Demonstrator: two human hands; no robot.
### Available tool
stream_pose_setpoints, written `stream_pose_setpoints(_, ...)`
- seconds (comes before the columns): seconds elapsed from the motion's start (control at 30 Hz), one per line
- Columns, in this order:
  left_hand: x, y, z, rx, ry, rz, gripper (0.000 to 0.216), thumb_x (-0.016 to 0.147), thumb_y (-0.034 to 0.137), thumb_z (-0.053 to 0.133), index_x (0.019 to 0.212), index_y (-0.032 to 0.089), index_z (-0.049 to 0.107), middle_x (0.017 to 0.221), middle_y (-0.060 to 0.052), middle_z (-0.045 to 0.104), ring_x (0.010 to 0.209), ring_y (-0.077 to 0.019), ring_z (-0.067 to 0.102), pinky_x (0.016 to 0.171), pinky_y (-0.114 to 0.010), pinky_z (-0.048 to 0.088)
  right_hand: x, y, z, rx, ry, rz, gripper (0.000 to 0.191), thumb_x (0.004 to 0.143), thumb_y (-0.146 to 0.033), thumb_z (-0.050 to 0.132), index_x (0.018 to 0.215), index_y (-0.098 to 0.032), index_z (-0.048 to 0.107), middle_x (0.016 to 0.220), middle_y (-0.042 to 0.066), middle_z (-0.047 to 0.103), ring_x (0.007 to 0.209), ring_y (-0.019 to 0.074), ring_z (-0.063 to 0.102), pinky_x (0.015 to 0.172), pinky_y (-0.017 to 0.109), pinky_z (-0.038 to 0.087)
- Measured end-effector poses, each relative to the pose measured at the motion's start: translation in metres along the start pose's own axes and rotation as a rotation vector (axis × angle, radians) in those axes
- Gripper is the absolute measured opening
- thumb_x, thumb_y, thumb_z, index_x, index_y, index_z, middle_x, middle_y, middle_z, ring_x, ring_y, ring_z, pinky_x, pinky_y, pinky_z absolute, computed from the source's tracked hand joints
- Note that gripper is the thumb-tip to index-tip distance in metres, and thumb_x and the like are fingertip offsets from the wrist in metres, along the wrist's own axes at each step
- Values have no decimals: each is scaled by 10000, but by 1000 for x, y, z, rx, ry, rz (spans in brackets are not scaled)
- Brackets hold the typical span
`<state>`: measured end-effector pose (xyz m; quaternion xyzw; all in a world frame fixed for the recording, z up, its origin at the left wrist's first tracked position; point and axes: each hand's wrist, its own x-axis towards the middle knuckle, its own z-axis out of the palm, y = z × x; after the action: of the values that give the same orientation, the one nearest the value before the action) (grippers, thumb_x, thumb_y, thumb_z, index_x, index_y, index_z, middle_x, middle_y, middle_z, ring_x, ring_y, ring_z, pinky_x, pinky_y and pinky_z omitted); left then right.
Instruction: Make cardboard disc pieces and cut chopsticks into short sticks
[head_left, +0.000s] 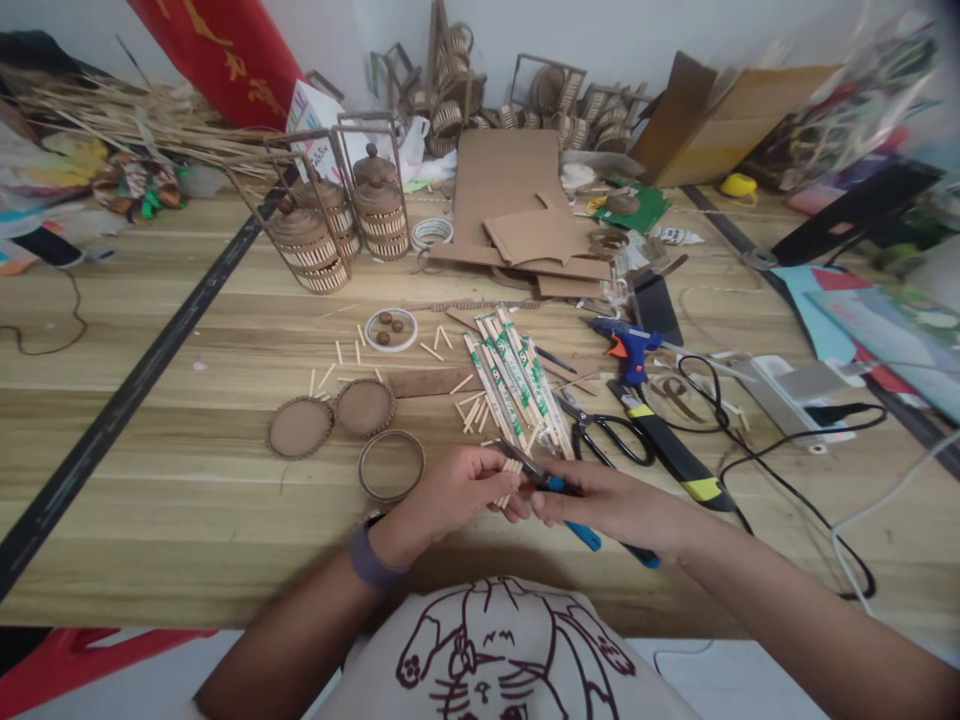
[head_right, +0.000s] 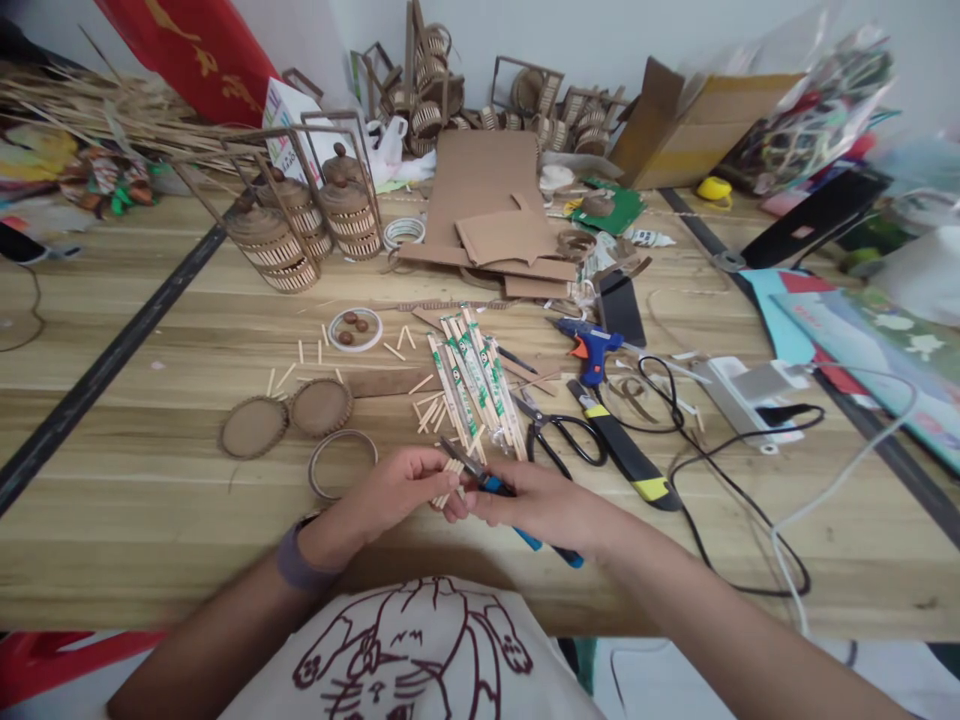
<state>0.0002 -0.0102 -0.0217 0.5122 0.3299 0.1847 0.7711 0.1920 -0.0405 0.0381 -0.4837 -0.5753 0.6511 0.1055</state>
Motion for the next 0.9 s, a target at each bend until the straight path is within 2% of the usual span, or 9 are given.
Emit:
stream_pose_setpoints(0.23,0,1,-1,18,-36,34,327,815,444,594,692,142,617,681,-56,688,633,-134,627,658,-263,476,4,-4,1,-16,-24,-38,358,869,-541,503,896,-207,628,918,34,630,849,169,561,772,263,438)
stream_pose_setpoints(0.53,0,4,1,35,-65,25,317,815,428,577,684,142,620,665,-48,668,640,-140,620,674,-274,484,6,-1,1,5,-38,-79,280,881,-463,534,865,-200,628,867,14,617,807,150,546,753,262,432)
stream_pose_setpoints(0.9,1,2,1,52,-74,26,320,830,417,563,681,140,624,661,-50,664,636,-139,608,673,-272,474,6,-4,3,11,-50,-85,314,883,-500,518,862,-204,620,877,21,627,824,157,564,769,261,449)
